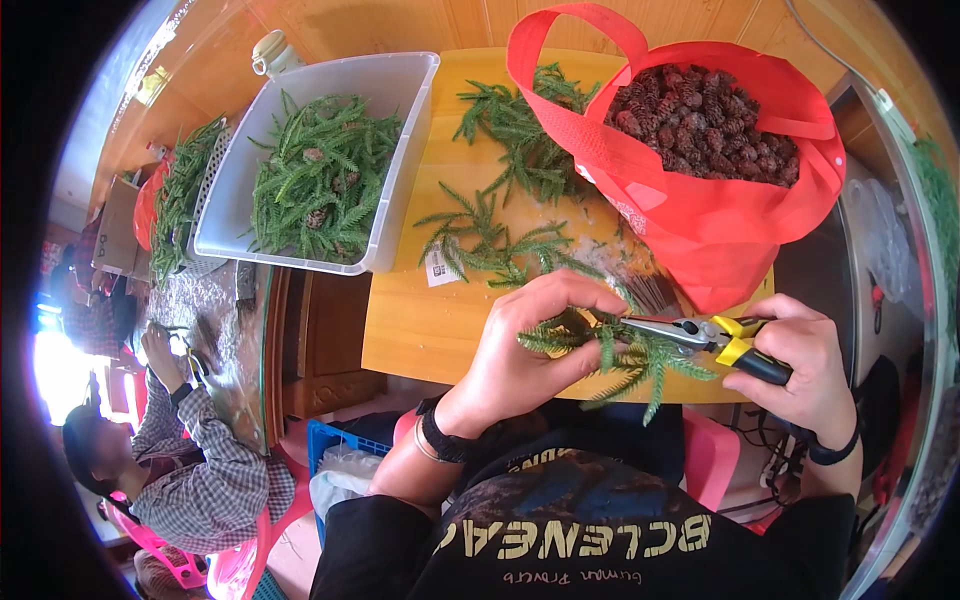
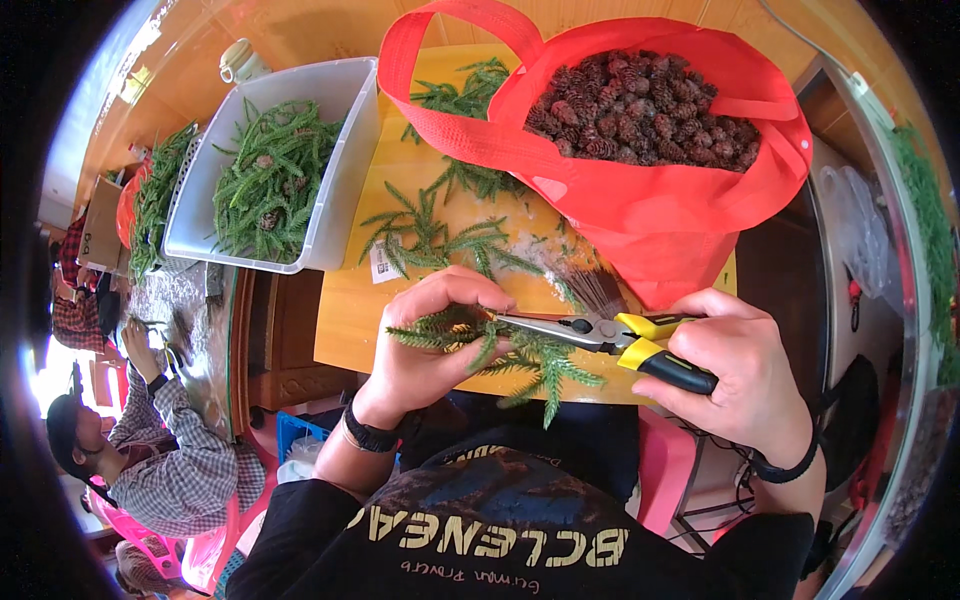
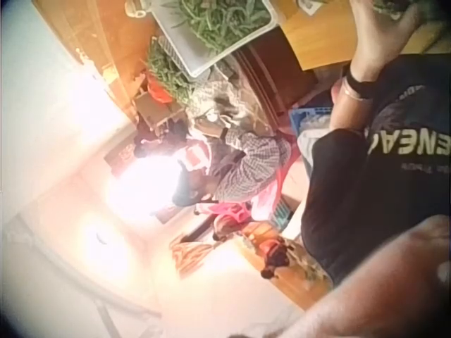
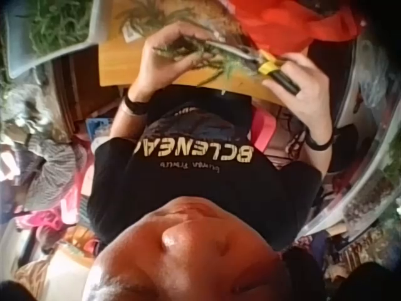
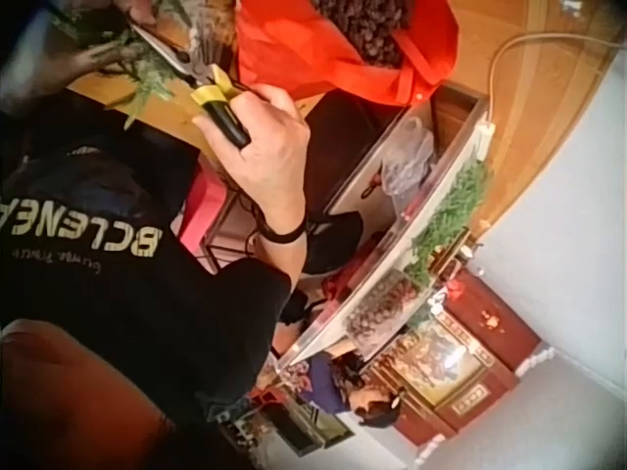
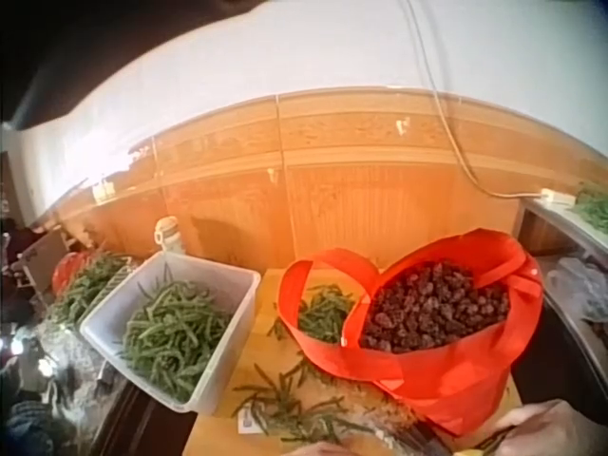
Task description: Trim green plant sprigs and sort dried berries at a production workbench.
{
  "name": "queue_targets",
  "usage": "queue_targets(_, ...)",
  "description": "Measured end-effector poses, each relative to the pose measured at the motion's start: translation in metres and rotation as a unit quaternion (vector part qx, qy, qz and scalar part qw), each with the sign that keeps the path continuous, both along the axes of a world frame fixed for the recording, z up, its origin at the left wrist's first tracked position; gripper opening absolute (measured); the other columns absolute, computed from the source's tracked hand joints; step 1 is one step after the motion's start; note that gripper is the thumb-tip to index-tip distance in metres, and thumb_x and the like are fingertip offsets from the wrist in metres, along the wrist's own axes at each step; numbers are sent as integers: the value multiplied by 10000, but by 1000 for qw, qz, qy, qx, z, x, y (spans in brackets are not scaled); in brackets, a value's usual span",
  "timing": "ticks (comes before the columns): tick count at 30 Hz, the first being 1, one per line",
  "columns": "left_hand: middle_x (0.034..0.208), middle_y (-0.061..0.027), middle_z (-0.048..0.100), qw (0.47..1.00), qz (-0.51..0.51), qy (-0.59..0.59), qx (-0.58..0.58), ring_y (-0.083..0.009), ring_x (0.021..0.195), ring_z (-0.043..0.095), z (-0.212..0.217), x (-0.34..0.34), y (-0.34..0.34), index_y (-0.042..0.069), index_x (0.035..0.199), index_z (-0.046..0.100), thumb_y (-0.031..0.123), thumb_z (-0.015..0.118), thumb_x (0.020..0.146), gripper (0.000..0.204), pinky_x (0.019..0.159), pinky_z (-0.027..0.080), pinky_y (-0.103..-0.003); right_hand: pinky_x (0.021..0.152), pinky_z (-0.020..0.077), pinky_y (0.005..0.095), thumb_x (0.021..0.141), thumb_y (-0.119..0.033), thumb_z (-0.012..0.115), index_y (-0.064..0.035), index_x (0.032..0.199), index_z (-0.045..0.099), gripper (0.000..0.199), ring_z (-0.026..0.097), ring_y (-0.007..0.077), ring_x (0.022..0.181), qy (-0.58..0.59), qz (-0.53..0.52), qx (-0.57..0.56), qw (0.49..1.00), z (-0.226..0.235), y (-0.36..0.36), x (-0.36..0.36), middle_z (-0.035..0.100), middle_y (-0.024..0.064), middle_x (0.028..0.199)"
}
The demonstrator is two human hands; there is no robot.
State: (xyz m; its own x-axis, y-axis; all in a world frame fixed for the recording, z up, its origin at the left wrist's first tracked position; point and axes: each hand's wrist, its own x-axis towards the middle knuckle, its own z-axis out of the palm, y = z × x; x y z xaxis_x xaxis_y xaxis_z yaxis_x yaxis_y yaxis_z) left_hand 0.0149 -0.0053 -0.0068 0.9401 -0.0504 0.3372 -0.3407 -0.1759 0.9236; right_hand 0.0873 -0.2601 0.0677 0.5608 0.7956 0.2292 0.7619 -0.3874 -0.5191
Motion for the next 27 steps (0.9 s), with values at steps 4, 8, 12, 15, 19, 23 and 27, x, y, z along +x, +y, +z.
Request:
queue_targets(4,911,-78,616,1000,3,-26,8,-168,839,591,-1,1,-1,15,910,584,-20,705,701,245,737,478,-284,629,500,365,596,-157,793,-28,616,499,322,541,302,595,12,4,-12,1000,3,0,0,487,88,559)
queue_targets(8,877,-108,600,993,-30,-28,-114,-198,826,585,-4,0,-5,20,863,568,-18,683,728,181,746,475,-305,641,509,369,592,-157,793,-29,610,499,320,541,306,584,12,11,-6,1000,5,0,-1,492,90,560)
queue_targets(12,863,-120,589,988,-38,-1,-152,-209,826,582,-3,-1,-5,21,855,560,-5,675,745,161,747,469,-308,608,493,375,545,-170,789,-18,589,476,350,583,329,659,3,2,5,1000,2,0,-3,475,90,554)
queue_targets(15,858,-114,600,993,-38,-75,-82,-204,814,586,-5,3,-2,26,851,570,13,689,741,163,730,468,-310,612,497,376,541,-169,790,-24,586,477,348,582,327,650,12,4,6,1000,3,-1,-4,473,86,549)
queue_targets(19,829,-95,618,993,1,-115,-21,-211,794,599,-3,4,-2,43,807,592,26,718,708,161,720,469,-312,614,501,376,559,-187,792,-30,588,479,352,573,336,614,42,8,-11,999,2,-4,-2,466,93,542)
queue_targets(23,822,-81,625,990,20,-141,4,-217,795,604,-3,5,-1,53,779,600,14,728,677,168,721,473,-315,597,495,364,587,-228,792,-30,595,480,369,556,341,567,113,11,-55,992,7,-7,0,450,107,527)
queue_targets(27,830,-80,628,991,3,-131,-17,-217,791,604,-3,5,1,51,777,600,0,722,664,174,721,474,-321,555,469,319,615,-250,788,-26,610,496,368,554,309,543,141,29,-89,986,14,-8,7,440,101,518)
